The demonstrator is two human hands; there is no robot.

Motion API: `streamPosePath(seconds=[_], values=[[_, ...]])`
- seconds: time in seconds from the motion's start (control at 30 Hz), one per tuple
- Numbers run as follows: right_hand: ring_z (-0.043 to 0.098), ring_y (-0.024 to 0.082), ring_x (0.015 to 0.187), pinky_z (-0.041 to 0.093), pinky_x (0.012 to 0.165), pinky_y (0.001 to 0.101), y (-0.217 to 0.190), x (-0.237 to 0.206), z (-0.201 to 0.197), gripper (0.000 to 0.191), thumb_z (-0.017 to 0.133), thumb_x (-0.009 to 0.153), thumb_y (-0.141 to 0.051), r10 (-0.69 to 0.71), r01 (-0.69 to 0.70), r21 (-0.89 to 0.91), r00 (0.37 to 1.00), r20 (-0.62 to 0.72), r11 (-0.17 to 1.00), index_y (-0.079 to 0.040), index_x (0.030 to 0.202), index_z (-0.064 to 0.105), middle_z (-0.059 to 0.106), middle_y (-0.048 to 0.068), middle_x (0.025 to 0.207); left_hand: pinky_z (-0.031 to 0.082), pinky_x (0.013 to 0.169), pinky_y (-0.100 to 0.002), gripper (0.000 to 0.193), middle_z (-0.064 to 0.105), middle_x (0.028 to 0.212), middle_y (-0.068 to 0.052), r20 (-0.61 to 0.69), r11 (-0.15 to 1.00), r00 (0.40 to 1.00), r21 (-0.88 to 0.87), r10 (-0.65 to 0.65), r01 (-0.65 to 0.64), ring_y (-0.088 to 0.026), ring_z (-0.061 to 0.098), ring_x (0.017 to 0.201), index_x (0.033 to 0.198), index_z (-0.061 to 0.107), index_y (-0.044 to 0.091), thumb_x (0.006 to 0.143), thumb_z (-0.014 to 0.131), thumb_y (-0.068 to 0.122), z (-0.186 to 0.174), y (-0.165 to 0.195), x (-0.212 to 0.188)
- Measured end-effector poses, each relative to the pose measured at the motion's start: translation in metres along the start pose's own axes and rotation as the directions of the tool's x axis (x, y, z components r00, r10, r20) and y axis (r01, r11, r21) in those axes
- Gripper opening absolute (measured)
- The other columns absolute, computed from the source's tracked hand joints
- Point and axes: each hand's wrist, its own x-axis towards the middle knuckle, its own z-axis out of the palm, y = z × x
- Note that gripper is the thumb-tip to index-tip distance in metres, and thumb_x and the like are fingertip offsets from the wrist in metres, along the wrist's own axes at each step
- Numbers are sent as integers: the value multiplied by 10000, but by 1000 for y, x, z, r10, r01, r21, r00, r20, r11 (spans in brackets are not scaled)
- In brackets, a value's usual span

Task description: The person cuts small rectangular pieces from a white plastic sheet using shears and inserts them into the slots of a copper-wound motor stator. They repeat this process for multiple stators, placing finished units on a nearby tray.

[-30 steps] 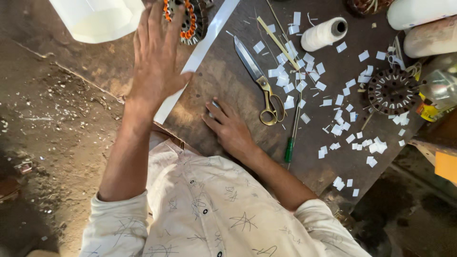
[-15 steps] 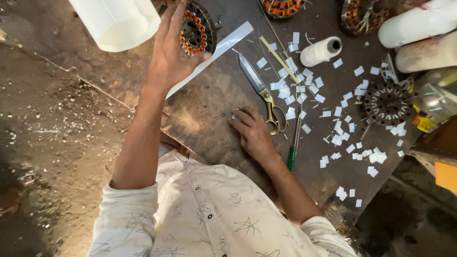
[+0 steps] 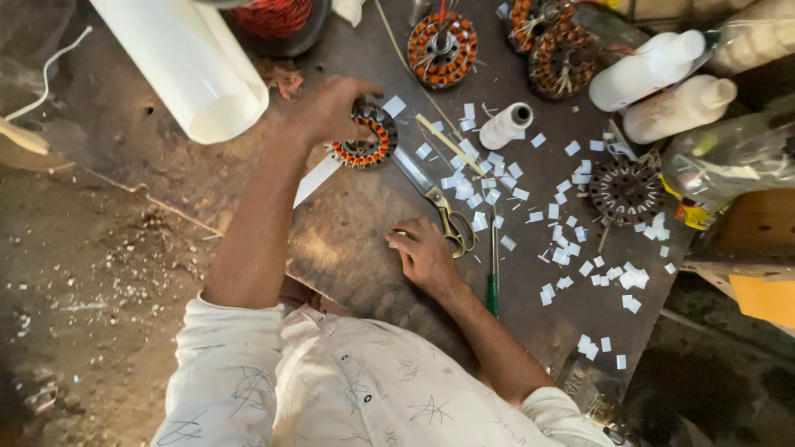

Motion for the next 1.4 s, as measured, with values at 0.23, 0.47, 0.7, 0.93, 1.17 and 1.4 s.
streamPosePath(seconds=[0.23,0.47,0.7,0.93,1.17,1.4], values=[[728,245,913,563,763,355,-4,2,-10,223,742,845,-40,340,-334,236,940,15,912,-68,1067,738,754,84,1030,561,911,-424,652,762,1072,-182,-226,999,974,-43,-1,-9,-310,739,998,1273,703,93,653,904,132,21,23,-15],[721,172,1015,568,846,291,-1,-3,-19,166,814,824,6,306,-216,425,939,-154,879,18,984,774,750,130,1110,596,797,-346,588,779,952,-139,-451,917,830,-364,-328,165,-232,775,851,1260,691,91,707,882,151,81,28,-120],[697,179,959,591,842,261,-24,10,-1,144,758,842,98,399,-285,763,916,39,581,70,983,750,627,118,1121,584,766,-363,489,769,958,-123,-562,842,646,-470,-517,265,-243,765,842,1186,699,66,733,870,134,129,48,-191],[692,133,932,564,787,239,-47,27,18,89,756,866,79,353,-263,736,935,35,624,80,955,751,719,115,1072,557,889,-427,533,721,1108,-217,-681,967,695,-241,-230,83,-383,697,1025,1232,653,-22,721,792,42,131,29,-202],[623,90,840,476,694,230,-62,39,35,32,758,884,60,411,-266,737,911,-18,621,71,913,749,716,89,1043,576,858,-356,404,749,1027,-159,-551,794,694,-605,-464,50,-271,750,944,1156,693,15,757,755,35,155,18,-200],[667,122,806,522,698,265,-91,53,34,89,784,832,14,155,-57,362,956,-248,930,29,849,698,692,89,901,544,852,-365,341,682,1010,-149,-615,818,670,-575,-415,-21,-282,686,951,1133,689,0,792,686,-15,156,18,-203]])
